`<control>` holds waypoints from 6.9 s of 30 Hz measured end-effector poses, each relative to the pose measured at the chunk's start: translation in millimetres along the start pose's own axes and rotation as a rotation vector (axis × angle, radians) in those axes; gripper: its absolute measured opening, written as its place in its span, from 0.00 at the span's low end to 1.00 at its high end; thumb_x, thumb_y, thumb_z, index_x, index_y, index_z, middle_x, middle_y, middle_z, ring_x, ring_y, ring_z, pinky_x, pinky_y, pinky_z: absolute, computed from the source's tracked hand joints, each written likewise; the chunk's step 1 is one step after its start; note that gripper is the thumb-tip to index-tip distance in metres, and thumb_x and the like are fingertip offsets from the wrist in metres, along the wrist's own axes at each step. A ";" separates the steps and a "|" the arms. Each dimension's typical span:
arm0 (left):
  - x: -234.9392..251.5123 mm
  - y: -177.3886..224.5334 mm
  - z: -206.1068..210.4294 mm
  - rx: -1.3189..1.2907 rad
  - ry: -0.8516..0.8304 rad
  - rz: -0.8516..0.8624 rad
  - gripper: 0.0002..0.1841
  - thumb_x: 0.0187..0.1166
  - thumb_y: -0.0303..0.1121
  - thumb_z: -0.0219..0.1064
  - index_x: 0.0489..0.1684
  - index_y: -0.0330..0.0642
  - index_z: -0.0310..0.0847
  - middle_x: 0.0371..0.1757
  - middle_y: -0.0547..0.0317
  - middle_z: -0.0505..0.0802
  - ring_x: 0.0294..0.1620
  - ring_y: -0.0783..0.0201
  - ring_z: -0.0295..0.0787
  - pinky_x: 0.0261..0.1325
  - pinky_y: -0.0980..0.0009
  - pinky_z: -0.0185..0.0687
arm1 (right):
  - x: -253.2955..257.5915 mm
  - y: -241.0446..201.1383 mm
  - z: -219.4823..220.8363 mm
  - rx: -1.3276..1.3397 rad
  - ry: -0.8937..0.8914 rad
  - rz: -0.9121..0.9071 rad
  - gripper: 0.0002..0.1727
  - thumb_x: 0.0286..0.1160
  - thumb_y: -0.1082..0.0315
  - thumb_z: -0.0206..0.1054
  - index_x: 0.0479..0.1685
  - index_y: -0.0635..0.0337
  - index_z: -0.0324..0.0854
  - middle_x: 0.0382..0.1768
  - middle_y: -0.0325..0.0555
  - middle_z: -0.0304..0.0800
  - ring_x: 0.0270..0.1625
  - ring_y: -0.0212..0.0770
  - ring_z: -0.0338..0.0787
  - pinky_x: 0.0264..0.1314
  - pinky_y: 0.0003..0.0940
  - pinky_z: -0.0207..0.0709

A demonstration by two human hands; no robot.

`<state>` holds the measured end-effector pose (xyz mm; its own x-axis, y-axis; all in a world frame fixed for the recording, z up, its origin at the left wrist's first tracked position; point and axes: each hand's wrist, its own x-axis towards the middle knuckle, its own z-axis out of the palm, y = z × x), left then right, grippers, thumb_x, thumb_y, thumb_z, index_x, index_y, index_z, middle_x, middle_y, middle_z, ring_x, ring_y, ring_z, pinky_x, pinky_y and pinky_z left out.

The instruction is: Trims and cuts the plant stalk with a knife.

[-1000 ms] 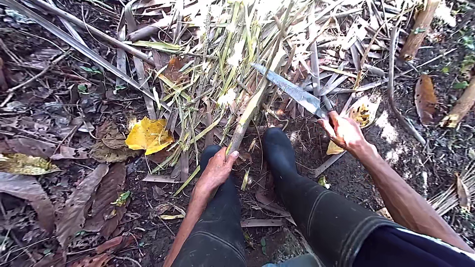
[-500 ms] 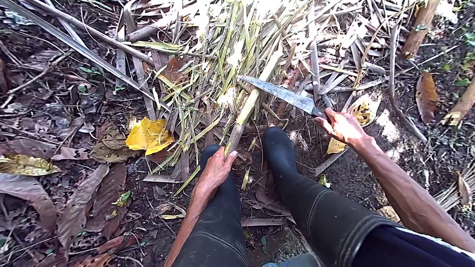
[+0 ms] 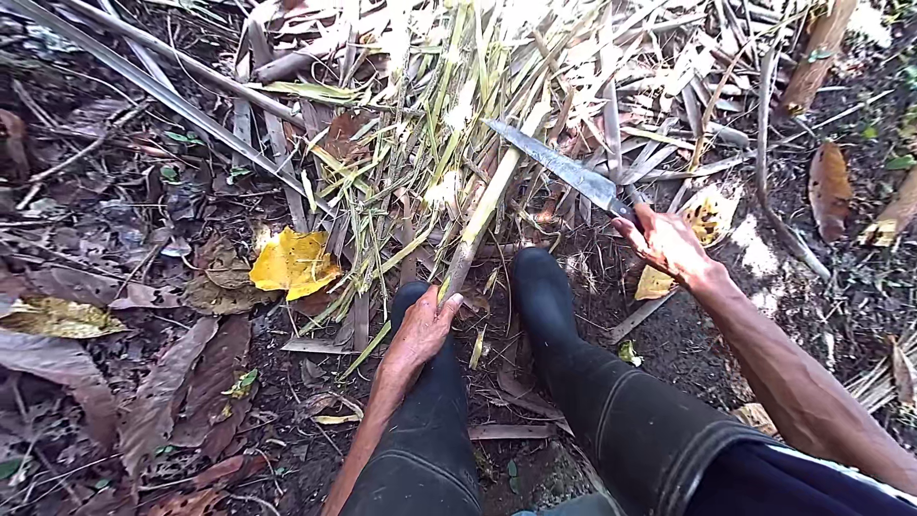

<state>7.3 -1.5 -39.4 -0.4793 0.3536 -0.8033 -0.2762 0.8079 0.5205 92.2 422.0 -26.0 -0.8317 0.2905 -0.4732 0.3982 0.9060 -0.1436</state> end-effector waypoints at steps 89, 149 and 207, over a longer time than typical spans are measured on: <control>10.9 14.3 0.5 0.028 0.034 0.018 0.23 0.92 0.52 0.54 0.64 0.39 0.74 0.31 0.49 0.83 0.25 0.56 0.83 0.37 0.56 0.85 | -54.6 -20.4 24.7 -0.085 0.118 -0.330 0.32 0.83 0.39 0.53 0.38 0.64 0.80 0.19 0.53 0.81 0.19 0.59 0.86 0.18 0.57 0.75; 26.0 18.9 -9.9 -0.399 -0.055 -0.062 0.22 0.93 0.53 0.50 0.58 0.41 0.72 0.20 0.59 0.75 0.12 0.66 0.73 0.17 0.73 0.77 | -35.5 -72.3 49.2 -0.041 0.050 -0.287 0.37 0.85 0.32 0.46 0.35 0.59 0.78 0.17 0.51 0.79 0.22 0.58 0.88 0.21 0.57 0.77; 6.5 10.6 -14.6 -0.500 -0.122 0.105 0.20 0.95 0.47 0.47 0.58 0.40 0.75 0.20 0.63 0.77 0.12 0.69 0.73 0.16 0.74 0.78 | 57.3 -21.3 -21.8 0.028 0.115 0.029 0.37 0.89 0.35 0.48 0.52 0.67 0.77 0.34 0.70 0.87 0.43 0.75 0.91 0.41 0.72 0.79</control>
<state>-10.9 2.5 -34.9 -0.4335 0.4968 -0.7519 -0.6099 0.4525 0.6506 27.7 426.0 -31.2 -0.8578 0.3516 -0.3749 0.4322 0.8881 -0.1562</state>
